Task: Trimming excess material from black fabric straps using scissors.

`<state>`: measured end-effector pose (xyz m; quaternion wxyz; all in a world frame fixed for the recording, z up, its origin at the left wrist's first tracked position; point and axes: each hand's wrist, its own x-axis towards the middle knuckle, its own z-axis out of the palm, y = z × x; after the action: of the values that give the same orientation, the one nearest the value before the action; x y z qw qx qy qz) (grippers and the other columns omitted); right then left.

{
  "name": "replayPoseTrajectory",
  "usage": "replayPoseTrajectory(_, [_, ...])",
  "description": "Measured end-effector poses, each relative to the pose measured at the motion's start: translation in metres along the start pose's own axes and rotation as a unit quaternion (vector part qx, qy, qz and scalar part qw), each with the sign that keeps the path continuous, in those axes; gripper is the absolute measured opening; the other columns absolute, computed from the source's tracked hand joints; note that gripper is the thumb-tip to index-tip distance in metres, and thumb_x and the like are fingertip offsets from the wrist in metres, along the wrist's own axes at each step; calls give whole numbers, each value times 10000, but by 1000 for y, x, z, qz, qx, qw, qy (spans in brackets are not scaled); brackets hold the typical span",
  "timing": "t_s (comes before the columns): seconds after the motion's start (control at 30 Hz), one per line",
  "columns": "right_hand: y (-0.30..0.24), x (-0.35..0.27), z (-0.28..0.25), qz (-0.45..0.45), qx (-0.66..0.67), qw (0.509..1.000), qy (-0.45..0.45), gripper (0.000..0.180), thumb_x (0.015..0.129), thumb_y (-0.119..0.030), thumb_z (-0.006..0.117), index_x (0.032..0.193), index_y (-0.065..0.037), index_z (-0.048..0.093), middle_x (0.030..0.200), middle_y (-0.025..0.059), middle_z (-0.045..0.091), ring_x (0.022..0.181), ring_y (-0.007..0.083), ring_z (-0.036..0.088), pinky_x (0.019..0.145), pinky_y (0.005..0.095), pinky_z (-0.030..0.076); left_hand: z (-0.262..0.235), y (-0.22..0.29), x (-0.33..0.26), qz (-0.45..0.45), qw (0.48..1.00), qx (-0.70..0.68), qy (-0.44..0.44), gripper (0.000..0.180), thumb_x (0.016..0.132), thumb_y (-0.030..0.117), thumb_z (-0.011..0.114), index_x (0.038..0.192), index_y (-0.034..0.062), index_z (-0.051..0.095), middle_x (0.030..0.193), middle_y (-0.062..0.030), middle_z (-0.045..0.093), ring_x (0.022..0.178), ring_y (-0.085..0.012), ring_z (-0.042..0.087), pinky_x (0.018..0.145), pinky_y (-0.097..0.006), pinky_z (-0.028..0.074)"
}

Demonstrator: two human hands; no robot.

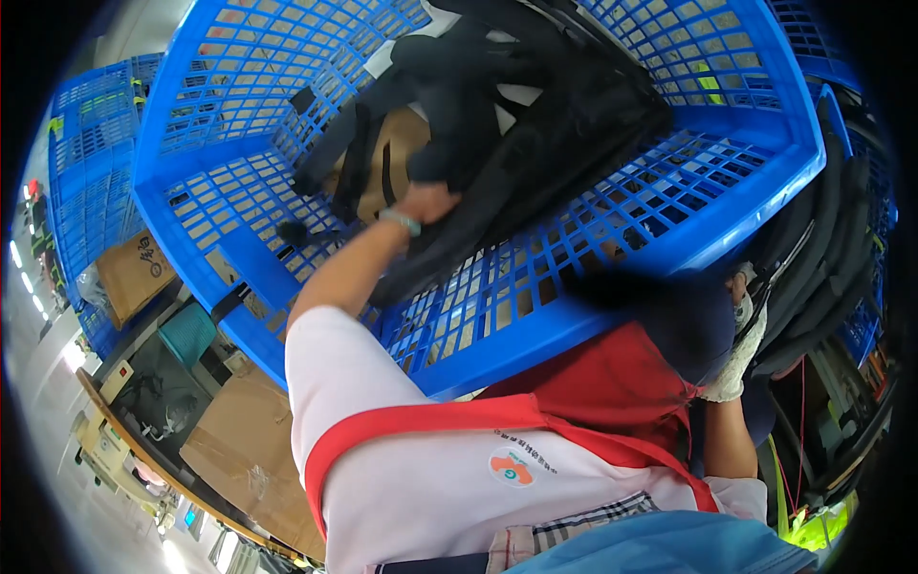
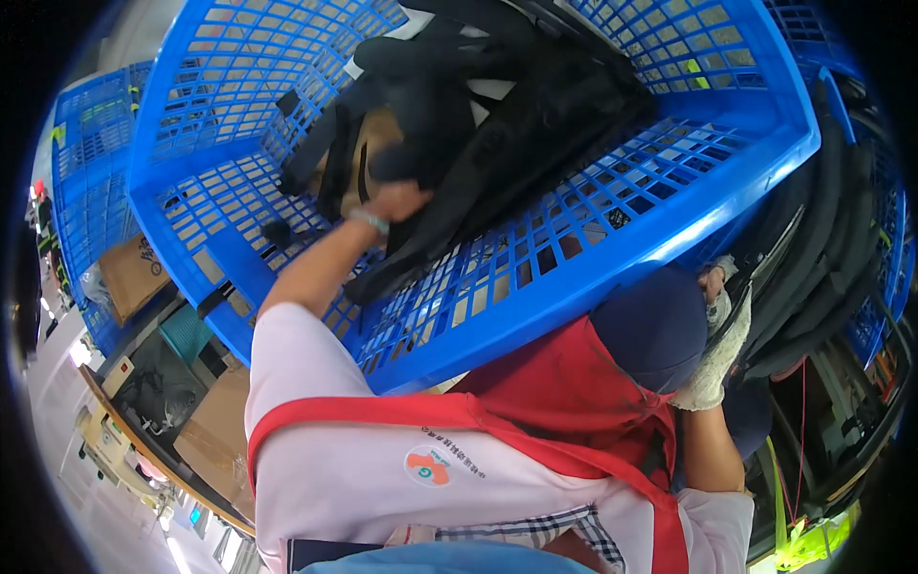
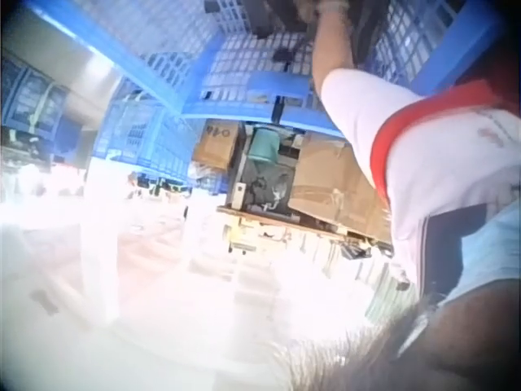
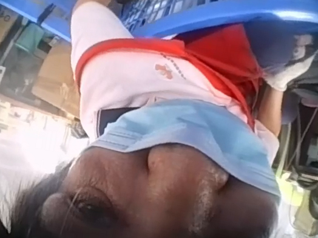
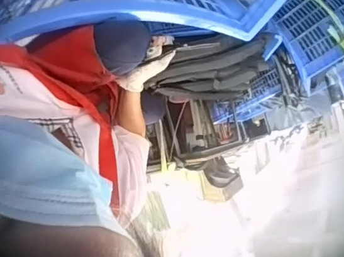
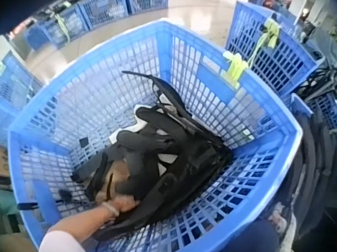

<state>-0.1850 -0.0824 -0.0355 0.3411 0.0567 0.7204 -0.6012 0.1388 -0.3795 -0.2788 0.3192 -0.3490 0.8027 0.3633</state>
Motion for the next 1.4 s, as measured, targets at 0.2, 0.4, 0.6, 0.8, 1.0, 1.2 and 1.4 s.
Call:
replayPoseTrajectory(0.2, [8, 17, -13, -23, -61, 998, -15, 317, 1017, -280, 304, 910, -42, 483, 799, 45, 478, 788, 135, 470, 752, 256, 404, 58, 62, -101, 173, 972, 15, 160, 647, 711, 94, 667, 1315, 5, 452, 1236, -262, 477, 1132, -428, 474, 1000, -418, 401])
replayPoseTrajectory(0.4, [-7, 6, 10, -114, -184, 974, -71, 229, 984, -216, 414, 812, -68, 447, 758, 21, 438, 709, 127, 415, 669, 249, 362, 2, 98, -116, 201, 974, -92, 53, 654, 678, 8, 671, 1306, 85, 506, 1134, -186, 470, 1048, -384, 518, 927, -398, 463])
replayPoseTrajectory(0.6, [9, 18, -14, -51, -41, 995, -80, 186, 985, -217, 437, 902, -60, 490, 797, -6, 452, 703, 96, 414, 653, 231, 360, -29, 88, -75, 140, 977, -112, -117, 733, 656, 48, 745, 1341, 78, 484, 1188, -140, 515, 1116, -326, 543, 987, -361, 442])
replayPoseTrajectory(0.8, [5, 6, 13, -118, -86, 983, -114, 219, 993, -253, 443, 930, -49, 495, 794, 2, 456, 709, 91, 420, 646, 214, 373, -103, 14, -2, 379, 851, -365, -1, 146, 774, 50, 575, 843, 3, 696, 783, -79, 683, 747, -169, 639, 701, -308, 511])
replayPoseTrajectory(1.0, [5, 19, -7, -74, -25, 994, -71, 128, 936, -129, 552, 957, -10, 510, 827, 11, 495, 753, 113, 460, 663, 212, 365, -175, 170, 78, 367, 858, -22, 360, 67, 773, 77, 509, 749, 56, 567, 789, -158, 561, 832, -361, 551, 729, -446, 453])
replayPoseTrajectory(1.2, [0, 26, -15, -67, -74, 989, -114, 228, 969, -225, 481, 923, -3, 504, 800, 42, 481, 761, 143, 439, 699, 255, 364, -213, 239, 191, 246, 878, 255, 320, 354, 894, 201, 470, 1157, 2, 600, 1215, -195, 577, 1214, -311, 478, 1051, -408, 328])
replayPoseTrajectory(1.4, [15, 29, -19, 10, -15, 999, -32, 357, 996, -298, 391, 858, 16, 488, 773, 68, 470, 728, 179, 433, 704, 287, 372, -191, 191, 287, 159, 858, 329, 362, 333, 901, 183, 423, 1137, 43, 611, 1243, -138, 568, 1221, -283, 470, 1040, -441, 324])
